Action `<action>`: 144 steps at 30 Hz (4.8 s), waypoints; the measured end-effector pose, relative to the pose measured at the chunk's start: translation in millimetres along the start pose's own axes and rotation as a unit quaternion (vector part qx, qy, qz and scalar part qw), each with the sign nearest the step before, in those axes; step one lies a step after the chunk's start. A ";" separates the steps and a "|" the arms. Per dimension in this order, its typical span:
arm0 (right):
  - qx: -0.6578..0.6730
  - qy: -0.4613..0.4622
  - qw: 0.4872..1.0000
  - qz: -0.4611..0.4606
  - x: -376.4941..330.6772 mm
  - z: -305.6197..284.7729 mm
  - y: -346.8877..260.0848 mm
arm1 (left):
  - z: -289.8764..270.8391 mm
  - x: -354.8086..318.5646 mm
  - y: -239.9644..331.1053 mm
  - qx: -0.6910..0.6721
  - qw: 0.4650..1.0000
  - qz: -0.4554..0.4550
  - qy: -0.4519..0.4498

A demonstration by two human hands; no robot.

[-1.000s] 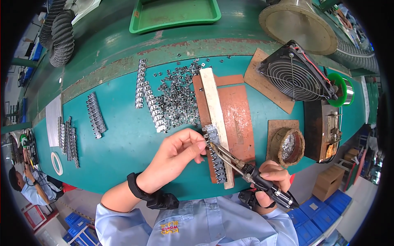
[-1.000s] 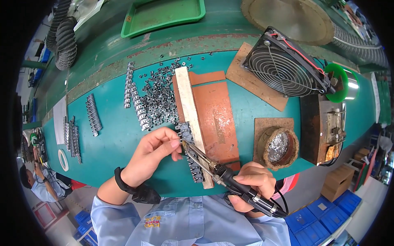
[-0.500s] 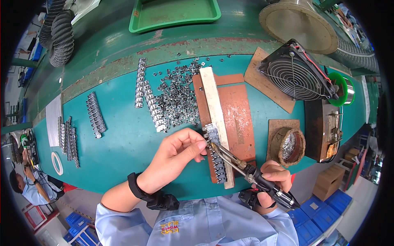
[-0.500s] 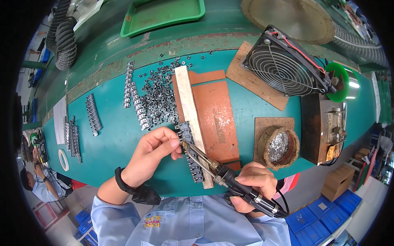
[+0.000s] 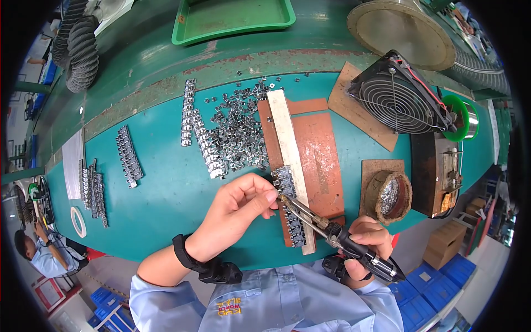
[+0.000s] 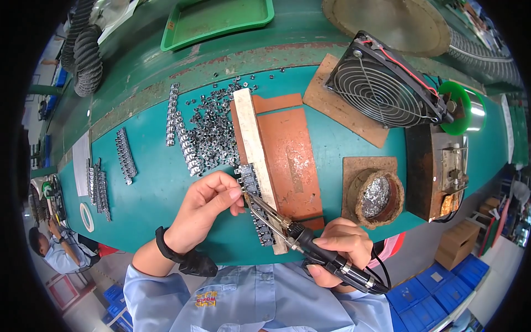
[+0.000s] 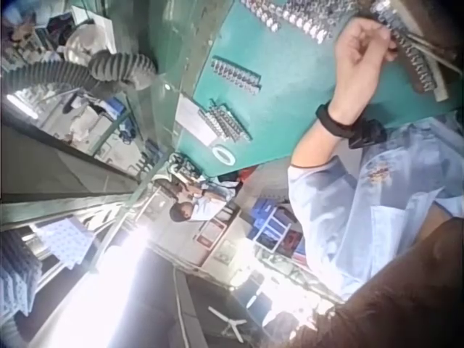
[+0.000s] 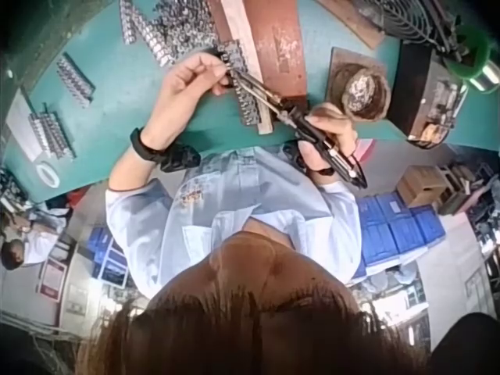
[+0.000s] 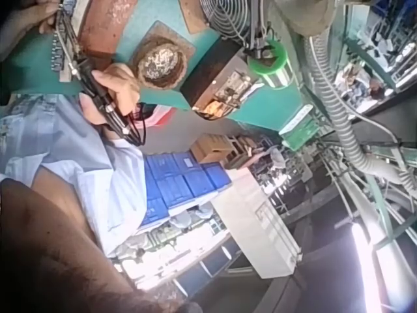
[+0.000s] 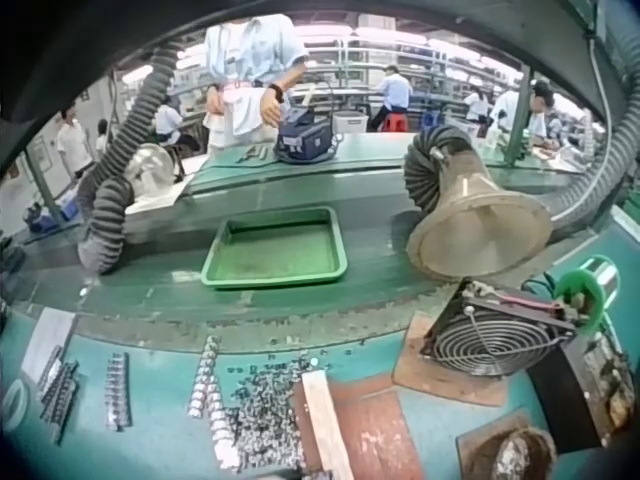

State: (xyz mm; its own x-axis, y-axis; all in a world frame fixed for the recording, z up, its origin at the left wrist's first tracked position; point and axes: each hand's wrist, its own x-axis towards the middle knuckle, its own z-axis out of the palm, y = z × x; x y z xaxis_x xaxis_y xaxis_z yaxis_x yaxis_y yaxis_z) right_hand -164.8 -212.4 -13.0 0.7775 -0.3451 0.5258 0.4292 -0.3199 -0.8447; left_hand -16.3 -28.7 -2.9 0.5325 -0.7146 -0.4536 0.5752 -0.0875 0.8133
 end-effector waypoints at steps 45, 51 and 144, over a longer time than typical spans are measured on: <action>-0.260 0.263 0.916 0.154 -101.3 -21.7 -28.9 | -32.1 -14.6 24.3 0.510 0.768 0.333 0.200; -0.210 0.211 0.937 0.182 -77.8 -8.0 -37.1 | -37.7 -15.7 21.6 0.604 0.709 0.315 0.182; 0.005 0.044 0.997 0.065 -39.0 7.6 -7.5 | 3.2 4.2 0.1 -0.045 0.999 -0.016 0.022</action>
State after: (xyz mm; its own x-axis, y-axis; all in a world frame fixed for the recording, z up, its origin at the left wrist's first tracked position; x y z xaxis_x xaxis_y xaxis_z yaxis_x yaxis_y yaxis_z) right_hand -194.8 -189.9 -28.0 0.7844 -0.4589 0.4173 0.3313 -0.2589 -0.9073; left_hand -16.0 -33.9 -3.6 0.5382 -0.6811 -0.4964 0.6445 -0.0468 0.7631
